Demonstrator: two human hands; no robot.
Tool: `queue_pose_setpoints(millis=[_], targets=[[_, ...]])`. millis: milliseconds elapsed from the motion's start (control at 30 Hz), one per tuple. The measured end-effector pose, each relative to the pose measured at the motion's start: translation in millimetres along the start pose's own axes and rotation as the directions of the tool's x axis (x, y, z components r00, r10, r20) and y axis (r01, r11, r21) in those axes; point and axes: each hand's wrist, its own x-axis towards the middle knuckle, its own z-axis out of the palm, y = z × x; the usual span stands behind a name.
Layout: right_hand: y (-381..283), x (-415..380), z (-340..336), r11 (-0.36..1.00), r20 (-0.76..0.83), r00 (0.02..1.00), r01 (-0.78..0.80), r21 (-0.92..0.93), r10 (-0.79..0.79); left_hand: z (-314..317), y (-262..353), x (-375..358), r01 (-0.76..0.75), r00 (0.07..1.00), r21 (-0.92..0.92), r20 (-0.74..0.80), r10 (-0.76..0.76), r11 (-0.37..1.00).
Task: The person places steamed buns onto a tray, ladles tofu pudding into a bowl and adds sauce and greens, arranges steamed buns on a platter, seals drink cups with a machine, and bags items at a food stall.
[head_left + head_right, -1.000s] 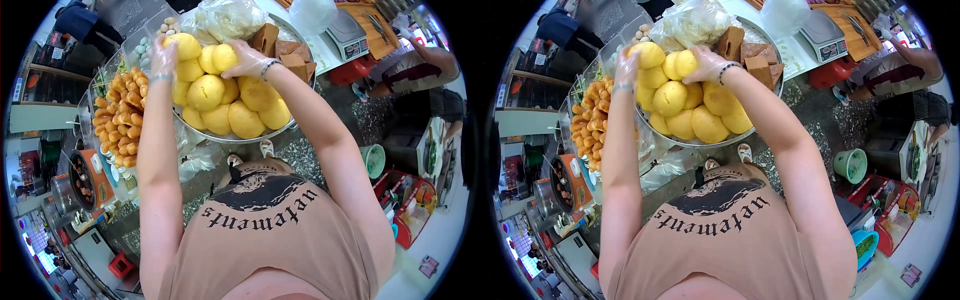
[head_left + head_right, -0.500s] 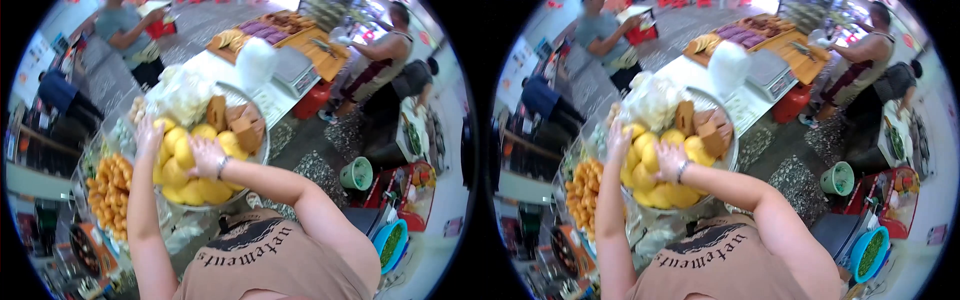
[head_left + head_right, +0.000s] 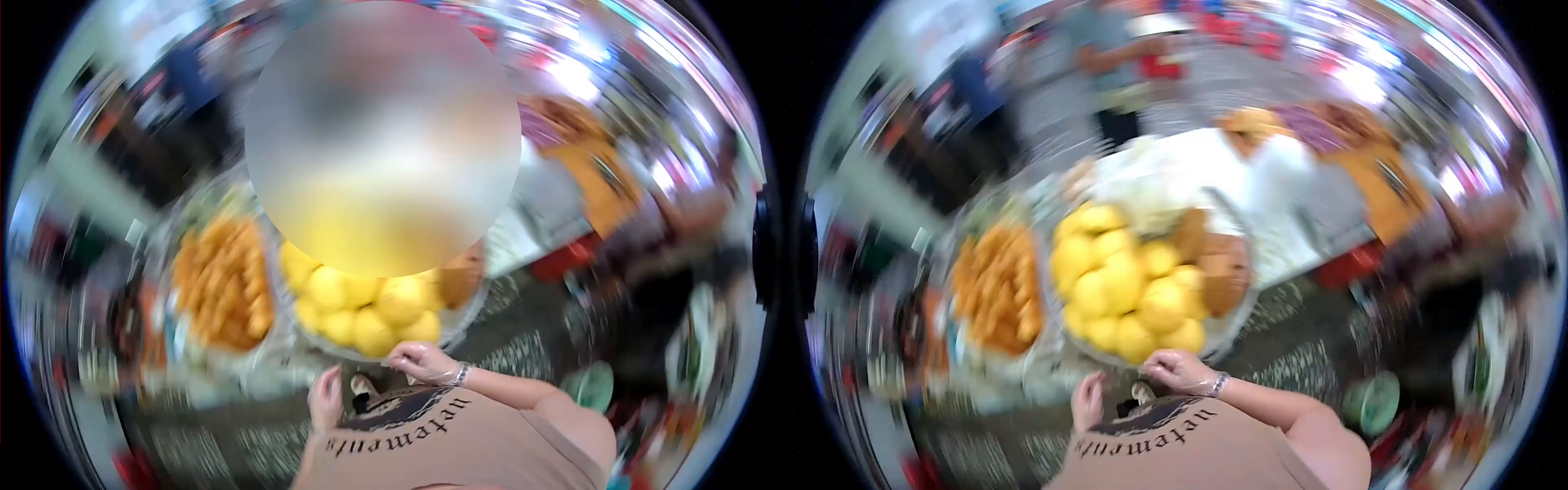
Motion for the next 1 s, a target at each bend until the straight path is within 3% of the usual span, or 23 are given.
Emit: queue_pose_setpoints(millis=[33,67,100,167,200,300,367,433,467,500,567,633,700,767,867,900,967,1000], targets=[[-5,17,9,0.995,0.114,0.989,0.095,0.005,-0.095,-6,25,0,0.074,0.997,-0.055,-0.022,-0.075,0.996],[-13,32,20,0.998,0.243,0.968,0.063,-0.011,-0.059,-18,56,4,0.09,0.995,0.006,-0.047,-0.09,0.996],[-20,47,34,0.998,0.352,0.936,0.035,-0.043,-0.018,-29,63,6,-0.006,0.995,0.044,-0.101,0.011,0.999],[-39,68,67,0.963,0.449,0.874,0.252,-0.096,-0.185,-49,74,1,-0.108,0.969,0.074,-0.215,0.122,0.991],[-54,72,85,0.982,0.51,0.857,0.149,-0.112,-0.072,-59,71,-7,-0.124,0.955,0.071,-0.262,0.138,0.99],[-54,76,152,0.949,0.641,0.752,0.294,-0.118,-0.153,-87,53,-54,-0.131,0.924,0.018,-0.359,0.129,0.991],[-55,75,213,0.96,0.719,0.686,0.262,-0.102,-0.111,-113,24,-97,-0.073,0.893,-0.008,-0.447,0.062,0.997],[-67,68,283,0.871,0.857,0.467,0.489,-0.046,-0.216,-143,-6,-147,-0.019,0.866,-0.04,-0.501,-0.004,0.999],[-71,62,324,0.868,0.888,0.405,0.496,-0.015,-0.217,-161,-21,-175,0.017,0.826,-0.047,-0.562,-0.041,0.999],[-71,57,370,0.858,0.943,0.281,0.514,0.011,-0.181,-179,-36,-207,0.055,0.788,-0.06,-0.611,-0.081,0.997],[-88,31,467,0.858,0.971,0.166,0.51,0.065,-0.172,-225,-61,-276,0.119,0.731,-0.103,-0.664,-0.157,0.988],[-113,0,553,0.831,0.966,0.049,0.523,0.19,-0.252,-262,-90,-345,0.157,0.555,-0.3,-0.761,-0.336,0.941],[-129,-25,630,0.798,0.973,-0.172,0.56,0.223,-0.152,-299,-113,-407,0.089,0.419,-0.475,-0.779,-0.466,0.876],[-150,-41,686,0.831,0.938,-0.239,0.444,0.335,-0.25,-333,-123,-452,0.006,0.277,-0.638,-0.739,-0.614,0.77],[-163,-34,762,0.83,0.915,-0.336,0.426,0.36,-0.225,-371,-171,-507,0.206,0.179,-0.586,-0.765,-0.619,0.783],[-160,-27,786,0.826,0.911,-0.341,0.425,0.371,-0.233,-383,-184,-517,0.282,0.147,-0.582,-0.759,-0.634,0.763],[-151,-6,832,0.868,0.94,-0.256,0.384,0.314,-0.227,-405,-212,-527,0.199,0.087,-0.668,-0.717,-0.692,0.717],[-154,12,854,0.869,0.959,-0.267,0.449,0.207,-0.09,-419,-229,-530,0.182,0.086,-0.721,-0.666,-0.741,0.669]])
